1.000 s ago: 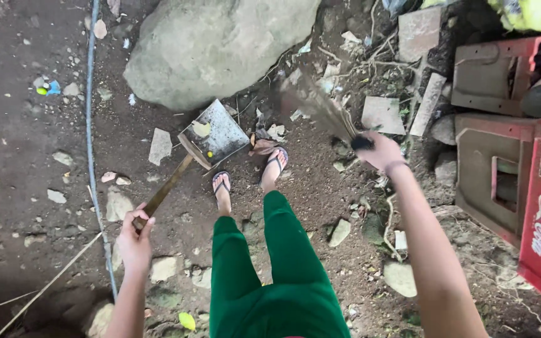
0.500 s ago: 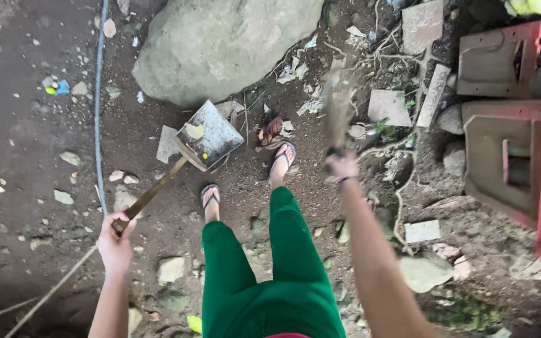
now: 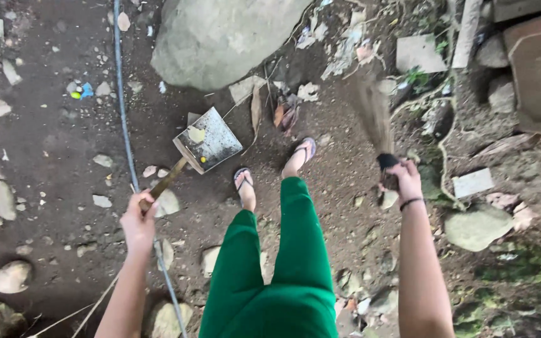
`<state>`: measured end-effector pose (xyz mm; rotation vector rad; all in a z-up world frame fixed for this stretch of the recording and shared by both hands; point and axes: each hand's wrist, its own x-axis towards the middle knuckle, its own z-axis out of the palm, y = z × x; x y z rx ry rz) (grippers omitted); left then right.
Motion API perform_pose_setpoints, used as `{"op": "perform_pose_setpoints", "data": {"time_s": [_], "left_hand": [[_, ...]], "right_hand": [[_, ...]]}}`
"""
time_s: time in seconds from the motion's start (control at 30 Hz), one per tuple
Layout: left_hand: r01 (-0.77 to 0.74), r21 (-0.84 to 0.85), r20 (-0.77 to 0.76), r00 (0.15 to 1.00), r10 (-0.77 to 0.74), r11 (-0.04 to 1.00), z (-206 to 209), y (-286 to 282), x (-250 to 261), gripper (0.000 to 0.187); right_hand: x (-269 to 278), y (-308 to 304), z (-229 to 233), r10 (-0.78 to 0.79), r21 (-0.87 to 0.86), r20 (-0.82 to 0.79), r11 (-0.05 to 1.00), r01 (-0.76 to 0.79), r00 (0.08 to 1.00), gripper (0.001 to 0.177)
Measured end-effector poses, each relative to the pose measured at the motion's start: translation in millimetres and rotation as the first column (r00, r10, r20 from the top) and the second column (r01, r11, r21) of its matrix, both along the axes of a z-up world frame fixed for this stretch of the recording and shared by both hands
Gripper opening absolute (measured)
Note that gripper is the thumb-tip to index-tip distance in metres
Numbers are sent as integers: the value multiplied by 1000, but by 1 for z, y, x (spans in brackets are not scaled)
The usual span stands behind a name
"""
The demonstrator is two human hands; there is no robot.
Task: Sweeping leaves and debris into a dustpan and dumping it into a waste bin in an outdoor setting.
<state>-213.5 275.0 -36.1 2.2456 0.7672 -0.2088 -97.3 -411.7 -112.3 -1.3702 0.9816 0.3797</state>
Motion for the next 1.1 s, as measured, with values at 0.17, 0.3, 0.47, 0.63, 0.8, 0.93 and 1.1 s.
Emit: {"op": "perform_pose_setpoints", "data": {"time_s": [0.17,0.3,0.47,0.63,0.8,0.93,1.1], "left_hand": [[11,-44,-14,1000,-11,999,-27,-11,0,26],[173,44,218,959,-179,984,-30,-20,4,28],[64,-27,-31,997,-65,998,-32,-33,-4,27],[124,31,193,973,-128,992,-58,-38,-40,28],[-13,-73,144,989,23,997,-56,-26,-59,26],[-47,-43,103,993,51,998,-34,-4,-75,26],[-75,-24,2,997,75,997,-19,15,-112,26]], "right_hand": [[35,103,-5,-27,-105,-159,994,10,987,47],[-63,168,-189,348,-266,-20,902,-341,937,8],[-179,315,-134,636,-359,-254,638,-681,729,70],[-159,293,-12,664,-96,-192,721,-687,723,76],[-77,197,84,773,36,-246,610,-792,585,72],[-7,166,110,837,-133,-249,470,-873,488,74],[41,193,37,679,-300,-205,642,-706,705,69]]}}
